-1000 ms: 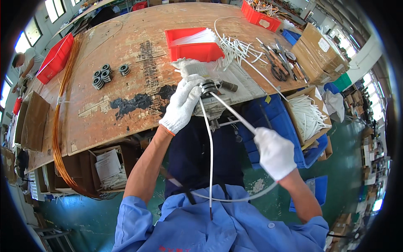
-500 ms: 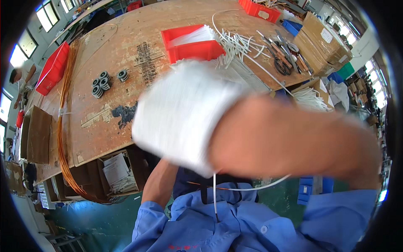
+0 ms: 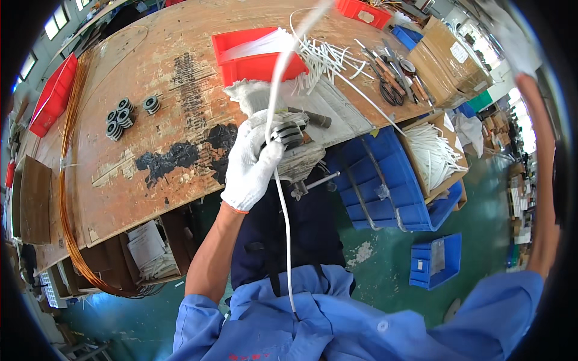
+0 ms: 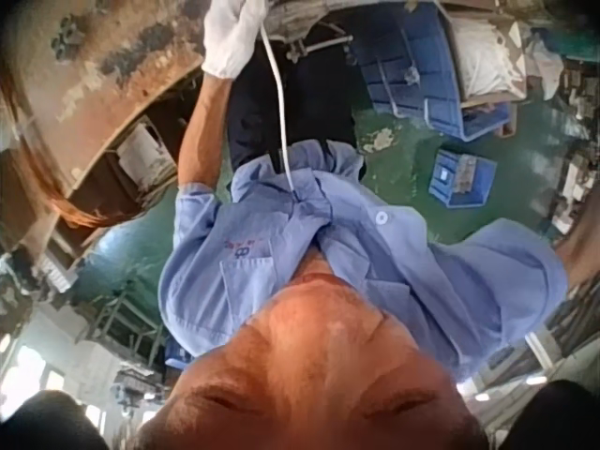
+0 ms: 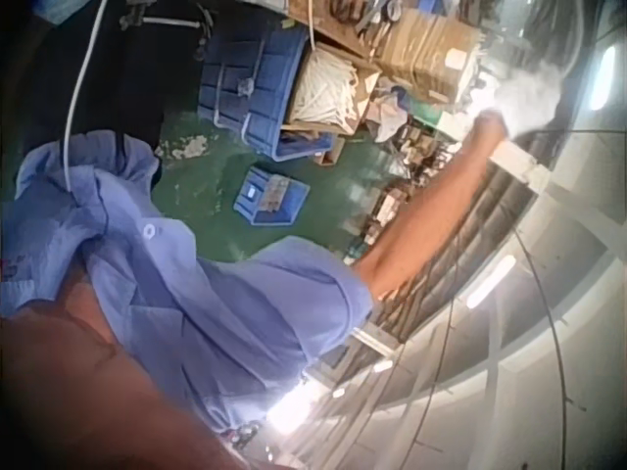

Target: Manually wrap plastic tie strips or insulation lines around a small copper-wound motor stator or coil assembly held in a workbench vise.

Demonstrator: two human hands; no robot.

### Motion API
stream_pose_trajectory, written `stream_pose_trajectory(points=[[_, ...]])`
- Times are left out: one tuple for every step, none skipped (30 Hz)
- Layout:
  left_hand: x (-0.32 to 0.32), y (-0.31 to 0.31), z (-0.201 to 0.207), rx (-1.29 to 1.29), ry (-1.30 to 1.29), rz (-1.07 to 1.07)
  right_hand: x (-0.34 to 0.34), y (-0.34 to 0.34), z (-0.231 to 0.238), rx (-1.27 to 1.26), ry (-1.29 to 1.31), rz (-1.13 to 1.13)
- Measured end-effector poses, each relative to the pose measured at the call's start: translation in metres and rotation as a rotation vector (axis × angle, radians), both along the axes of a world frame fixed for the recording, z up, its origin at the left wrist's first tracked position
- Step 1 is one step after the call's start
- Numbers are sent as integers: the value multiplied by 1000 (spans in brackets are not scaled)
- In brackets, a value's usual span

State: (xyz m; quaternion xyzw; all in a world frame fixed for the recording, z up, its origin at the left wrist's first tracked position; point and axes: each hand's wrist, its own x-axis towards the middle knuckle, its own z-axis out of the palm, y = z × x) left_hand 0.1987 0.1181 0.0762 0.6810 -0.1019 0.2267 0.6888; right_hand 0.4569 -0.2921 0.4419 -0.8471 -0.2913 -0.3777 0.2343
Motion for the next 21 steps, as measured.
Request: stream_pose_trajectory(points=[[-2,6,-3,-28,-16,-18,-47,85,-21,190,113,24],[1,-2,-7,-108,-13,-92,-67,116,-30,281,186,-23],[2,-5,-8,-148,-16,-122,-50,140,-48,429,267,61],[10,-29,-10,-250,-29,-236,-62,152,-42,447,377,-1],[1,6,-10,-207,-16,-129,-64,223,-75,457,472,109],[10,-23,-9,-247,-46,-232,-73,219,-64,359,472,37],[4,-6,-8,-282,12,-207,-41,241,-78,393,622,324],[2,-3,-6,-281,6,-171,-43,278,-77,405,598,291],[7,-24,-4,-327,-8,-230,-43,275,-66,320,542,224],[5,-20,-3,-330,30,-237,-41,288,-69,277,508,357],[6,-19,-3,-323,23,-227,-34,309,-62,282,601,388],[5,-17,-4,-316,15,-213,-15,332,-64,296,559,536],[4,-13,-5,-297,19,-194,-22,347,-61,238,532,583],[2,-10,-4,-303,28,-181,-30,360,-54,179,504,628],[1,-10,-2,-312,37,-180,-37,369,-47,117,473,658],[1,-12,-3,-324,45,-186,-33,382,-42,79,455,680],[2,-14,-3,-335,53,-191,-24,399,-38,41,438,701],[2,-15,0,-375,51,-194,-24,412,-35,1,423,729],[3,-14,0,-321,48,-175,-24,419,-32,-35,414,753],[3,-13,0,-268,44,-155,-24,426,-29,-61,408,767],[4,-11,0,-214,40,-134,-25,432,-30,-75,420,777]])
